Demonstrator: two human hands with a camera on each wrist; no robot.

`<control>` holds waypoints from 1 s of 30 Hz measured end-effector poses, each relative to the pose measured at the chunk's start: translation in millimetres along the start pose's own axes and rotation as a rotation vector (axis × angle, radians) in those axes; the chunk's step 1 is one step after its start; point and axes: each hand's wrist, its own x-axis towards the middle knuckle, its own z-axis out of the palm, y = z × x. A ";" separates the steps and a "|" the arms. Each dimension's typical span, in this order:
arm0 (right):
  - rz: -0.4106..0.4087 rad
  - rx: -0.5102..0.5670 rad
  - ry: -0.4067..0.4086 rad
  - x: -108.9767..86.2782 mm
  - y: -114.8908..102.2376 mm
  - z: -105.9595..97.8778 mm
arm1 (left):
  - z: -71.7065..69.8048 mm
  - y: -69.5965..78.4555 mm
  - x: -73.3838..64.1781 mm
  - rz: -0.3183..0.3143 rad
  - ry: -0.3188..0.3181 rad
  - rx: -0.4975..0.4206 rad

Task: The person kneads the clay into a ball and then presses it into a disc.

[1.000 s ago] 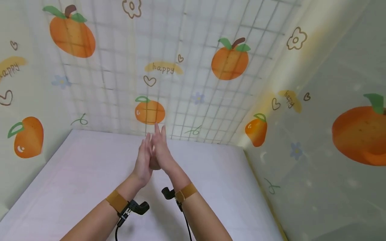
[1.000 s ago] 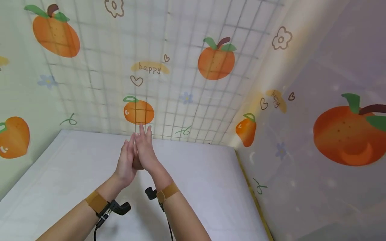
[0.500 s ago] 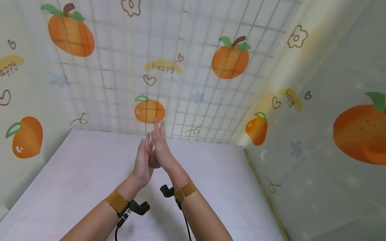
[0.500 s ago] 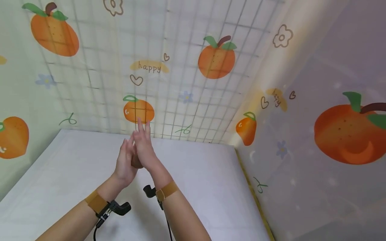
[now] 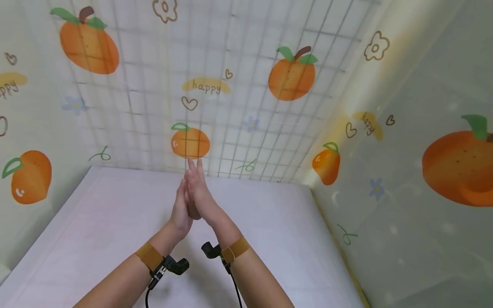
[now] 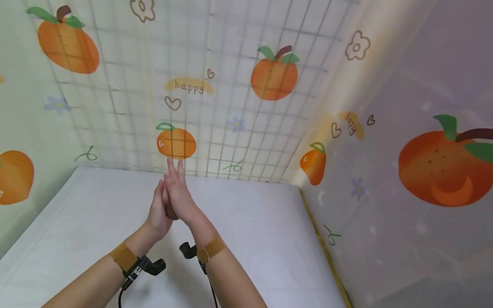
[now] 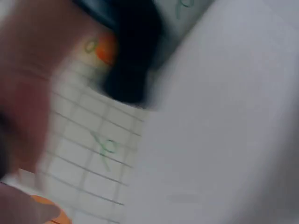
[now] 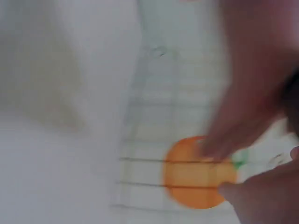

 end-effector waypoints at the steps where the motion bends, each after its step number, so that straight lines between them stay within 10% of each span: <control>1: 0.021 -0.002 0.013 2.3 5.8 -2.2 | 2.1 1.4 -1.6 0.013 -0.008 0.014; 7: 0.080 0.065 -0.031 -15.2 32.0 6.2 | -3.4 22.0 1.3 0.096 -0.005 0.127; 14: -0.045 0.032 -0.055 -16.4 -5.4 5.7 | -4.6 13.7 3.8 0.044 -0.019 0.048; 20: 0.004 -0.051 0.033 -3.9 6.7 -2.6 | 4.1 9.3 -8.1 0.032 -0.079 0.088; 30: -0.029 0.043 -0.053 -29.6 9.6 16.8 | -8.3 18.3 -4.1 0.012 -0.006 0.014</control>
